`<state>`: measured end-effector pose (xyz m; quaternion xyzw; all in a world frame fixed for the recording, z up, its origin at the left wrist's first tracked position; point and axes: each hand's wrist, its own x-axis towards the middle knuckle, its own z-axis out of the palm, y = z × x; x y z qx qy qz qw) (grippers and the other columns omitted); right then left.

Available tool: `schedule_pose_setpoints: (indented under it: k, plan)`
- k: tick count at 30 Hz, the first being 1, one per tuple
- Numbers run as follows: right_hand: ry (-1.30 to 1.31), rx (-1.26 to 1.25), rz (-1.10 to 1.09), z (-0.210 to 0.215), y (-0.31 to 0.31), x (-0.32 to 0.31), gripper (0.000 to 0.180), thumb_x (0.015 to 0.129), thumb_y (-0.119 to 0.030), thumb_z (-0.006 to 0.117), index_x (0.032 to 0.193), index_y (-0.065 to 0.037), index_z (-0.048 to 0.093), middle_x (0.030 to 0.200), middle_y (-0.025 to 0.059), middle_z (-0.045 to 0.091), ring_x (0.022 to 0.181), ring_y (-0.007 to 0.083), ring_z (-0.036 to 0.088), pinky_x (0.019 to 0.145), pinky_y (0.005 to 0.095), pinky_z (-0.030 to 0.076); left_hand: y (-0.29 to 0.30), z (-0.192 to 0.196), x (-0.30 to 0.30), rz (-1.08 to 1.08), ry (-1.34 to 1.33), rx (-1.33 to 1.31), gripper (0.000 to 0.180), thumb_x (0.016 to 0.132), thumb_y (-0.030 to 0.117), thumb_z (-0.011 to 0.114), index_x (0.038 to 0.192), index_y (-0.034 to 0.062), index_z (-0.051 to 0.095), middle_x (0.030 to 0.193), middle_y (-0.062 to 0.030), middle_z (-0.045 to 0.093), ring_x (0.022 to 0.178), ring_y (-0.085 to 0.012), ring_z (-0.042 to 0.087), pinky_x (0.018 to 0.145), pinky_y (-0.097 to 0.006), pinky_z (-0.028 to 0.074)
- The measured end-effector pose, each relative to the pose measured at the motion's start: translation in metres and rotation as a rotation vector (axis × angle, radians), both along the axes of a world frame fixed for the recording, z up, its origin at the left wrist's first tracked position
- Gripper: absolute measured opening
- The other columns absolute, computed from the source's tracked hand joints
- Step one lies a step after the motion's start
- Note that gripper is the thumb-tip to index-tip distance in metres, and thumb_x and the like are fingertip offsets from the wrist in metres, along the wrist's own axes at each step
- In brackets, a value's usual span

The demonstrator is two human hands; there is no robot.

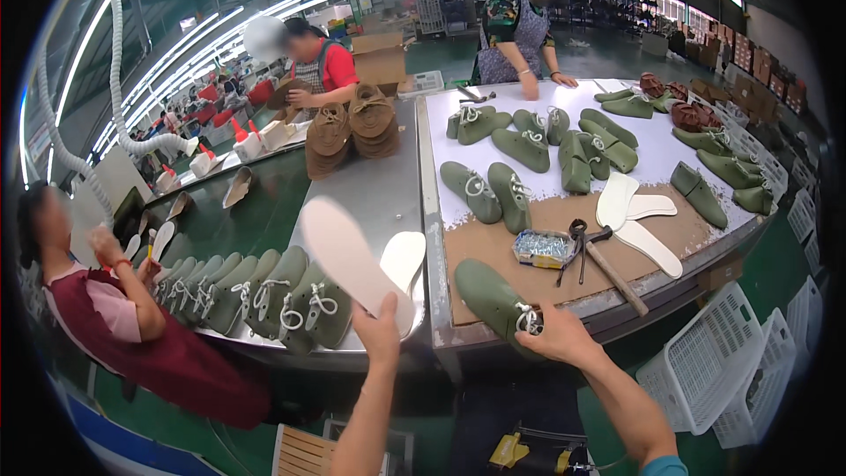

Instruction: The person uses a handheld staple gun to attach white insoles to green shoe uppers. They repeatedly pick up an insole, staple it to a shoe upper, and place the finished shoe on a nearby table. Other workers are visible in the background performing similar tasks.

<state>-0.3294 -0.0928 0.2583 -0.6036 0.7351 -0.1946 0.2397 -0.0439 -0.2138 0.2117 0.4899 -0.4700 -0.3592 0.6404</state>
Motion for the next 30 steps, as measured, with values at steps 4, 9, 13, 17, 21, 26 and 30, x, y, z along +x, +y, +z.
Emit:
schedule_pose_setpoints:
  k: [4,9,13,17,21,26,30]
  plan:
    - [-0.103,-0.073,0.092,-0.021,-0.002,0.003,0.07,0.084,-0.038,0.076,0.137,0.001,0.053,0.115,0.0296,0.071,0.107,0.0469,0.068,0.094,0.0519,0.053,0.057,-0.013,-0.012,-0.112,-0.011,0.033,0.066,0.096,0.003,0.064,0.153,-0.0088,0.032,0.145,-0.0224,0.05,0.132,-0.0307,0.053,0.114,-0.041,0.04]
    - [-1.07,0.167,0.038,-0.058,0.003,-0.004,0.061,0.088,-0.023,0.078,0.14,0.0,0.056,0.118,0.0137,0.073,0.108,0.0273,0.07,0.096,0.0395,0.054,0.108,-0.072,-0.046,-0.474,-0.004,0.203,0.076,0.101,0.012,0.06,0.16,-0.0035,0.015,0.155,-0.0217,0.036,0.145,-0.0334,0.04,0.119,-0.041,0.036]
    - [-0.37,-0.33,0.256,-0.056,0.055,0.054,0.069,0.091,-0.033,0.076,0.148,-0.003,0.052,0.136,0.0222,0.062,0.121,0.0347,0.063,0.103,0.0436,0.051,0.119,-0.034,-0.063,-0.632,0.822,0.468,0.061,0.11,0.055,0.046,0.148,0.0079,0.046,0.142,-0.0101,0.057,0.13,-0.0245,0.058,0.11,-0.043,0.048]
    - [-0.124,-0.298,0.451,-0.035,0.072,0.072,0.079,0.089,-0.046,0.078,0.153,-0.009,0.05,0.149,0.0238,0.05,0.134,0.0435,0.052,0.11,0.0494,0.045,0.127,-0.037,-0.041,-0.435,0.864,0.436,0.074,0.104,0.07,0.041,0.142,0.0078,0.054,0.132,-0.0099,0.063,0.12,-0.0255,0.062,0.105,-0.044,0.05]
    - [-0.777,-0.088,0.405,-0.077,0.067,0.063,0.089,0.091,-0.049,0.078,0.16,-0.007,0.041,0.159,0.0196,0.042,0.148,0.0343,0.04,0.123,0.0433,0.03,0.148,-0.05,-0.046,-0.426,0.824,0.524,0.079,0.096,0.074,0.05,0.138,0.008,0.058,0.124,-0.0104,0.065,0.111,-0.0258,0.065,0.095,-0.044,0.055]
    - [-1.186,0.069,0.382,-0.088,0.091,0.057,0.089,0.098,-0.042,0.073,0.166,-0.008,0.026,0.163,0.0125,0.04,0.149,0.0259,0.039,0.123,0.0407,0.03,0.154,-0.076,-0.032,-0.71,0.828,0.358,0.077,0.087,0.046,0.073,0.146,0.0031,0.05,0.138,-0.0185,0.059,0.124,-0.0363,0.057,0.106,-0.05,0.047]
    - [-0.871,0.05,0.388,-0.083,0.101,0.025,0.085,0.095,-0.039,0.075,0.165,-0.016,0.032,0.153,0.0151,0.048,0.142,0.0303,0.047,0.119,0.0417,0.036,0.138,-0.023,-0.033,-0.522,0.101,-0.219,0.091,0.091,0.03,0.076,0.16,-0.0021,0.026,0.163,-0.0238,0.034,0.146,-0.0395,0.04,0.121,-0.052,0.033]
